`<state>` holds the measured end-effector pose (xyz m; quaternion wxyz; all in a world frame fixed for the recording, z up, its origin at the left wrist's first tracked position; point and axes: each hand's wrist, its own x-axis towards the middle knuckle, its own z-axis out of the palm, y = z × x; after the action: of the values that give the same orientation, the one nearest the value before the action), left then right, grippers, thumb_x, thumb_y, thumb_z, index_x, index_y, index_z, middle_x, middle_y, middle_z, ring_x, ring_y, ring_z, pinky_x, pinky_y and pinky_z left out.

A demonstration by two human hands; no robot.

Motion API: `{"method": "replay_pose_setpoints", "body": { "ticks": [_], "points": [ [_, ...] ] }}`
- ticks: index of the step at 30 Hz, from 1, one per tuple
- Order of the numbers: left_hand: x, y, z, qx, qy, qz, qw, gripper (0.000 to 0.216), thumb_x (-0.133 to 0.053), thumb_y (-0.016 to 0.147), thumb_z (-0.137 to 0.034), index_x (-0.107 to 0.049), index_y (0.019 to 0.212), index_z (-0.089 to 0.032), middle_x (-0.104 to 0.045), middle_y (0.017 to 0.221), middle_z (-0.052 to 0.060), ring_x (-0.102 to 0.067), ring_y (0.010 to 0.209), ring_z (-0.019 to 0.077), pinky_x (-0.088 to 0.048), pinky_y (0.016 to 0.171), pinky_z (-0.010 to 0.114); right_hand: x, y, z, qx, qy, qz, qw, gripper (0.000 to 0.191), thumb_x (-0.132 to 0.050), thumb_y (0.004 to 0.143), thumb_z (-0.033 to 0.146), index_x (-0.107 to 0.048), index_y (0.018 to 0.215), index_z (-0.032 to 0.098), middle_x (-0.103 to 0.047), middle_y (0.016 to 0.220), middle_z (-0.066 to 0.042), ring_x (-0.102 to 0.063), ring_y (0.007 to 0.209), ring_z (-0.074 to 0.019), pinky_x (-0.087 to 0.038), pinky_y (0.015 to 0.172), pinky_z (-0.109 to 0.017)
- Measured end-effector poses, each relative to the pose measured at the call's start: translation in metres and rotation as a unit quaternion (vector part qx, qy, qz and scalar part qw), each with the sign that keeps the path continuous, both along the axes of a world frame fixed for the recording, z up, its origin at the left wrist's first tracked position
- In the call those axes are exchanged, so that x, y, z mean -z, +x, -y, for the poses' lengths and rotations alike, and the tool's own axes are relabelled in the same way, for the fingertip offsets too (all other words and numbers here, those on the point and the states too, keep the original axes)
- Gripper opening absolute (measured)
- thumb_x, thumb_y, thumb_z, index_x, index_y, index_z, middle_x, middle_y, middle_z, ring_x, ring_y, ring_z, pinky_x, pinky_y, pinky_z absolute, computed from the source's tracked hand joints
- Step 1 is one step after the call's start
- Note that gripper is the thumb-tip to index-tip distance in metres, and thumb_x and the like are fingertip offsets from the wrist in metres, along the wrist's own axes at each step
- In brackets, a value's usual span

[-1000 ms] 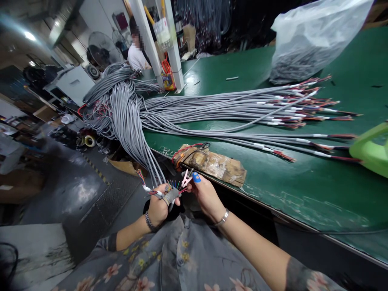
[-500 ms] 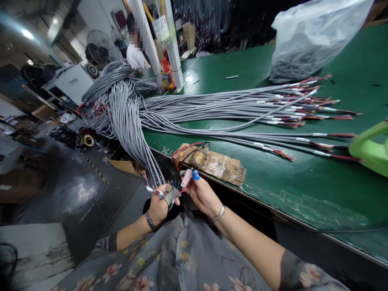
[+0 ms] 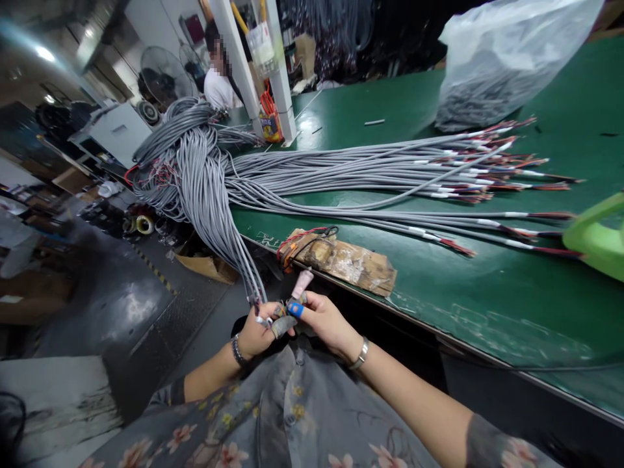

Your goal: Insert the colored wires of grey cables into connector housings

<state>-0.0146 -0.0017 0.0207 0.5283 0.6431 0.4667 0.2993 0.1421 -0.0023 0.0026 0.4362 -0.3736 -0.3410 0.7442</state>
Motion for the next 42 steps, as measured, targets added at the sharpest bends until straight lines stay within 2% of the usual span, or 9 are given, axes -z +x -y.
{"method": "replay_pose_setpoints", "body": {
  "ticks": [4, 10, 19, 23, 28, 33, 37, 39, 42],
  "points": [
    [0.0, -0.003, -0.003, 0.017, -0.031, -0.009, 0.999, 0.041, -0.068, 0.071, -0.055, -0.064, 0.059, -0.015, -0.065, 0.054, 0.004, -0.055, 0.049, 0.013, -0.042, 0.052, 0.024, 0.002, 0.004, -0.001, 0.008, 0.047, 0.039, 0.998, 0.039, -0.08, 0.06, 0.054, -0.065, 0.066, 0.019, -0.063, 0.063, 0.0, -0.053, 0.059, -0.0135, -0.042, 0.06, -0.028],
    [-0.007, -0.001, -0.003, -0.044, -0.027, 0.014, 0.999, 0.046, -0.066, 0.073, -0.055, -0.062, 0.053, -0.014, -0.062, 0.049, 0.004, -0.05, 0.045, 0.0106, -0.039, 0.047, 0.022, 0.007, 0.008, 0.001, -0.03, 0.01, 0.003, 1.0, 0.042, -0.08, 0.062, 0.051, -0.064, 0.084, 0.019, -0.066, 0.066, -0.001, -0.057, 0.06, -0.0146, -0.043, 0.059, -0.028],
    [-0.001, -0.002, -0.002, -0.011, -0.024, 0.002, 1.0, 0.045, -0.066, 0.072, -0.056, -0.064, 0.058, -0.014, -0.064, 0.053, 0.005, -0.051, 0.047, 0.0108, -0.04, 0.049, 0.022, 0.009, 0.001, 0.001, 0.014, 0.024, 0.046, 0.999, 0.039, -0.078, 0.062, 0.053, -0.063, 0.072, 0.019, -0.062, 0.057, 0.0, -0.053, 0.052, -0.0139, -0.041, 0.051, -0.027],
    [-0.002, -0.001, 0.0, -0.042, -0.012, 0.007, 0.999, 0.044, -0.065, 0.075, -0.054, -0.063, 0.055, -0.015, -0.064, 0.052, 0.004, -0.05, 0.046, 0.0104, -0.039, 0.049, 0.022, 0.013, 0.002, 0.001, 0.019, 0.002, 0.05, 0.999, 0.043, -0.08, 0.057, 0.055, -0.063, 0.068, 0.018, -0.059, 0.053, 0.001, -0.051, 0.049, -0.0134, -0.039, 0.047, -0.026],
    [-0.003, 0.001, -0.001, -0.098, -0.01, 0.037, 0.994, 0.042, -0.066, 0.075, -0.052, -0.063, 0.056, -0.015, -0.063, 0.051, 0.004, -0.05, 0.046, 0.0106, -0.038, 0.049, 0.023, 0.014, 0.002, 0.0, 0.037, 0.0, 0.036, 0.999, 0.041, -0.081, 0.059, 0.053, -0.064, 0.071, 0.018, -0.056, 0.053, 0.002, -0.047, 0.049, -0.0118, -0.038, 0.047, -0.026],
    [0.009, -0.002, 0.0, -0.148, -0.032, 0.084, 0.985, 0.038, -0.068, 0.075, -0.049, -0.065, 0.06, -0.015, -0.062, 0.049, 0.003, -0.046, 0.043, 0.0088, -0.035, 0.046, 0.022, 0.016, 0.011, -0.005, 0.035, -0.038, -0.012, 0.999, 0.04, -0.087, 0.051, 0.048, -0.062, 0.062, 0.018, -0.052, 0.053, 0.005, -0.043, 0.049, -0.0078, -0.039, 0.049, -0.022],
    [0.014, -0.004, 0.001, -0.136, -0.043, 0.104, 0.984, 0.038, -0.068, 0.075, -0.049, -0.065, 0.061, -0.014, -0.064, 0.052, 0.004, -0.047, 0.043, 0.0088, -0.035, 0.046, 0.022, 0.016, 0.016, -0.014, 0.052, -0.069, -0.075, 0.993, 0.044, -0.08, 0.056, 0.06, -0.066, 0.071, 0.021, -0.06, 0.064, 0.001, -0.048, 0.054, -0.0105, -0.045, 0.052, -0.025],
    [0.01, -0.001, 0.0, -0.117, -0.038, 0.102, 0.987, 0.039, -0.067, 0.076, -0.049, -0.066, 0.06, -0.014, -0.064, 0.053, 0.005, -0.05, 0.046, 0.0095, -0.036, 0.048, 0.022, 0.012, 0.014, -0.018, 0.052, -0.045, -0.067, 0.995, 0.049, -0.072, 0.062, 0.067, -0.068, 0.077, 0.021, -0.061, 0.066, -0.001, -0.049, 0.055, -0.0122, -0.045, 0.052, -0.026],
    [0.002, 0.005, -0.001, -0.105, -0.035, 0.096, 0.989, 0.04, -0.067, 0.075, -0.05, -0.065, 0.059, -0.014, -0.064, 0.053, 0.005, -0.05, 0.047, 0.0098, -0.036, 0.048, 0.023, 0.007, 0.008, -0.02, 0.095, 0.031, 0.022, 0.995, 0.051, -0.067, 0.065, 0.07, -0.066, 0.071, 0.019, -0.053, 0.055, 0.002, -0.044, 0.052, -0.0125, -0.041, 0.052, -0.027]
  ]
}}
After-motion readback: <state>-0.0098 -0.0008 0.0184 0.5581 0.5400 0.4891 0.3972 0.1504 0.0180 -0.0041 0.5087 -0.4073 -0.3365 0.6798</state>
